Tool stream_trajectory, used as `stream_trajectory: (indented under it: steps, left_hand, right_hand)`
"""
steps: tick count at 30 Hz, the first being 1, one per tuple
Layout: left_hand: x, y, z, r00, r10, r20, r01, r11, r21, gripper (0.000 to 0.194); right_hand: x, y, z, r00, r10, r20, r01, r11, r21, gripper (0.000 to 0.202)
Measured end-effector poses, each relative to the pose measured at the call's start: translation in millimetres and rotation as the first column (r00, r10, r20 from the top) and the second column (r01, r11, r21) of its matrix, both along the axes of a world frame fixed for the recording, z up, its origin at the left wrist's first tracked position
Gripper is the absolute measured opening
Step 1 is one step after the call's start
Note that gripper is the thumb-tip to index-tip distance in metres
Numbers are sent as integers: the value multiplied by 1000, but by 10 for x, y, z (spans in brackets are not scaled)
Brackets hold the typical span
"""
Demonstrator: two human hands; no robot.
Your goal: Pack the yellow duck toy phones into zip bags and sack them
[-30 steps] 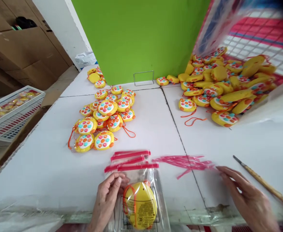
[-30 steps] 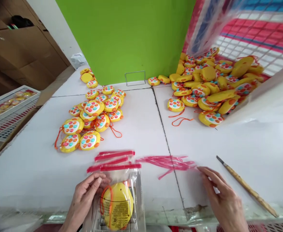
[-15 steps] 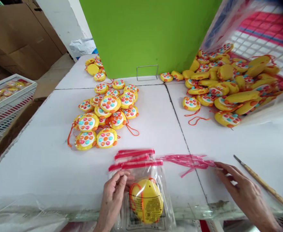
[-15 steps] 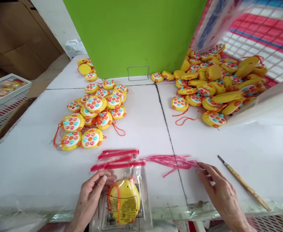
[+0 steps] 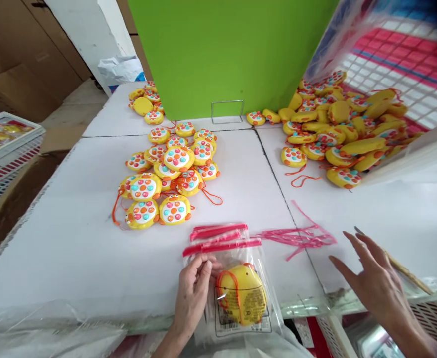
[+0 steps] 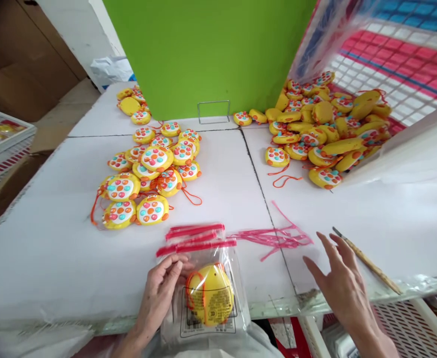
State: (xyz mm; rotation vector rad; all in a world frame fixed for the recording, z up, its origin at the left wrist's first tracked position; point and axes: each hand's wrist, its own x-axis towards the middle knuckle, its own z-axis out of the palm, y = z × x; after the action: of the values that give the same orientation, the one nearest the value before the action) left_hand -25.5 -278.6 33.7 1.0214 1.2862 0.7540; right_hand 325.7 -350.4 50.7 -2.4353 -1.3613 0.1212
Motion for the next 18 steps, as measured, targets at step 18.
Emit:
stream_trajectory:
  steps: [18]
  left_hand:
    - [-17,-63,162,997,66,35,-69,993,101,22]
  right_hand:
    - [-1139,658,-143,439,384,-813,-521,845,118,27]
